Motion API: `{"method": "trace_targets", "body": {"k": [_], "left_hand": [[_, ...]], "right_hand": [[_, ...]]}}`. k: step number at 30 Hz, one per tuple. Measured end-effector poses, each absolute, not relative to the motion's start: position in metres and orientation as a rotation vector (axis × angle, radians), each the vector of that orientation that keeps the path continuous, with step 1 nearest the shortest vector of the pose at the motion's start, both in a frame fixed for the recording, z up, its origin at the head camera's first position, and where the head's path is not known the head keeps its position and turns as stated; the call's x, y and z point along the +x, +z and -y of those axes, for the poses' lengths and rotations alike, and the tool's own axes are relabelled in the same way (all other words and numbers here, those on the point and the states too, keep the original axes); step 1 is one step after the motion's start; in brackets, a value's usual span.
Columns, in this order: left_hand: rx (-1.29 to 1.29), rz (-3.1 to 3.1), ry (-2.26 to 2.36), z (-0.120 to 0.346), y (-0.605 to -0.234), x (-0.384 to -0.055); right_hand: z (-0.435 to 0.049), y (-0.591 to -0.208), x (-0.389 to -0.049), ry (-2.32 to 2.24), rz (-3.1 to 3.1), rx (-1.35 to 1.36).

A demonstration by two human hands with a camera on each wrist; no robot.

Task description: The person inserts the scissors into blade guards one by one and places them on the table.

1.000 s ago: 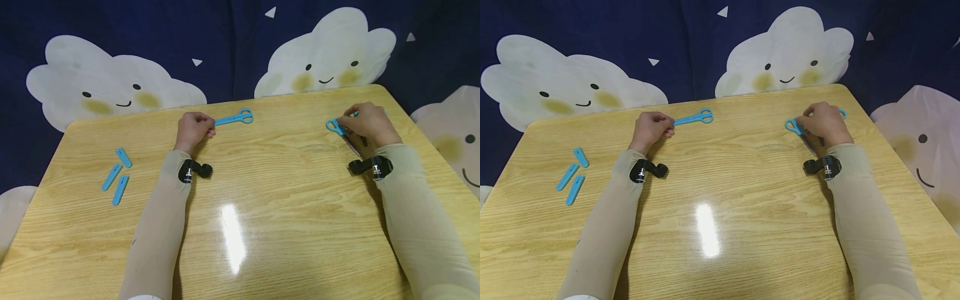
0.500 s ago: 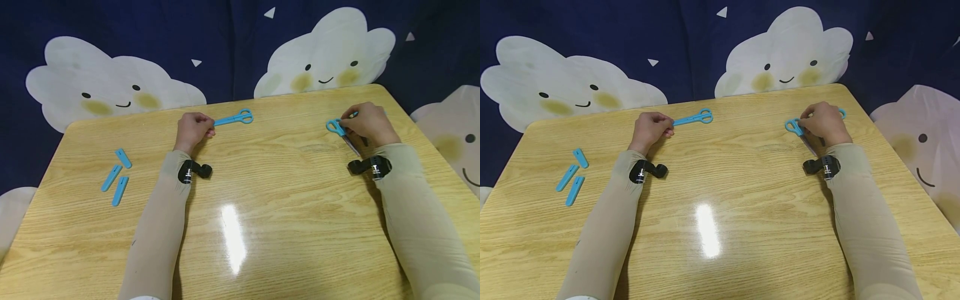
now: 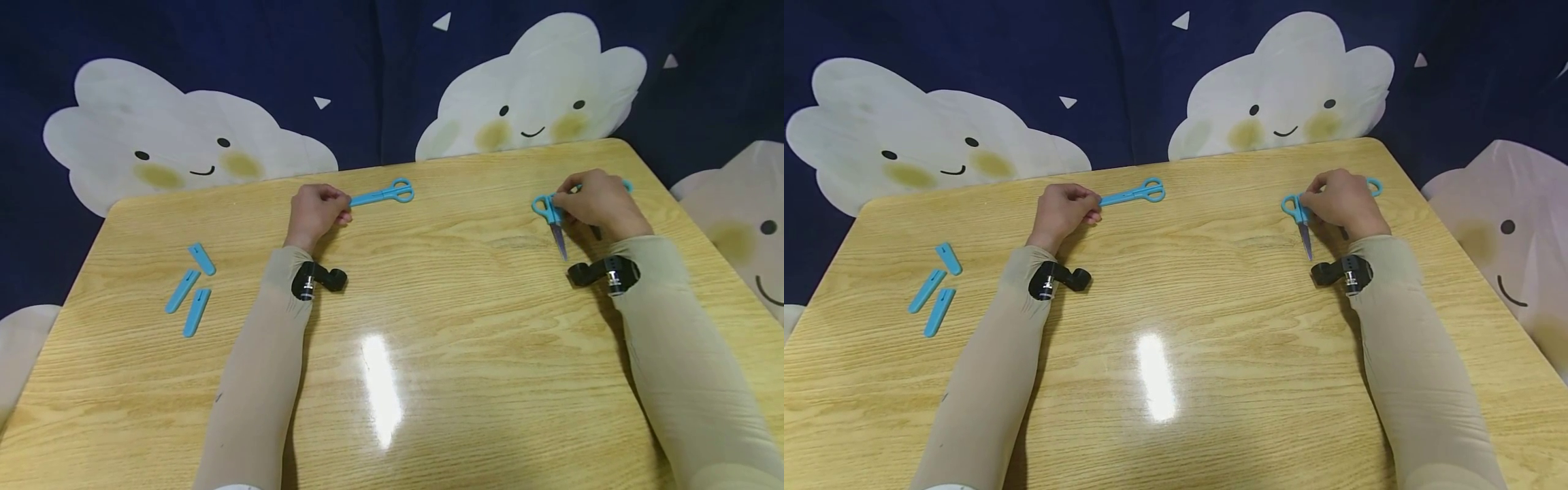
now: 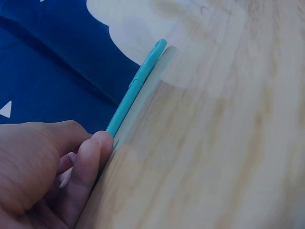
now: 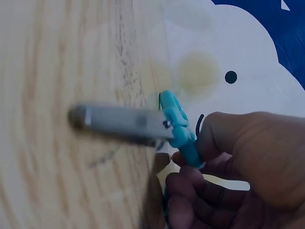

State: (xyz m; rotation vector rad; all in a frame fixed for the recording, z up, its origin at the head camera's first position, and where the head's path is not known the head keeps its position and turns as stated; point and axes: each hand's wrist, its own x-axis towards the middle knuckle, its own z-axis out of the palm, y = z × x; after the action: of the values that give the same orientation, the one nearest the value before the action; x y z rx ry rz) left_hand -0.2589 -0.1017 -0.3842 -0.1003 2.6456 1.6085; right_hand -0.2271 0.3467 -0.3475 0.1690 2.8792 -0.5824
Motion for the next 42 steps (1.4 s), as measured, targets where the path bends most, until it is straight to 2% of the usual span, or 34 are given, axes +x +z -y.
{"method": "trace_targets", "body": {"k": [14,25,42], "left_hand": [[-0.107,-2.653,1.59,0.1006,-0.3844,-0.2587],[-0.102,-2.642,1.602,0.0987,-0.3837,-0.2588],[-0.099,-2.65,1.589,0.0979,-0.3839,-0.2587]], "right_hand": [[-0.3463,-0.3481,-0.2271,-0.588,-2.906,0.076],[-0.3432,-0.3491,-0.2275,-0.885,-2.718,0.188],[-0.3432,-0.3431,-0.2254,-1.18,-2.484,0.119]]}}
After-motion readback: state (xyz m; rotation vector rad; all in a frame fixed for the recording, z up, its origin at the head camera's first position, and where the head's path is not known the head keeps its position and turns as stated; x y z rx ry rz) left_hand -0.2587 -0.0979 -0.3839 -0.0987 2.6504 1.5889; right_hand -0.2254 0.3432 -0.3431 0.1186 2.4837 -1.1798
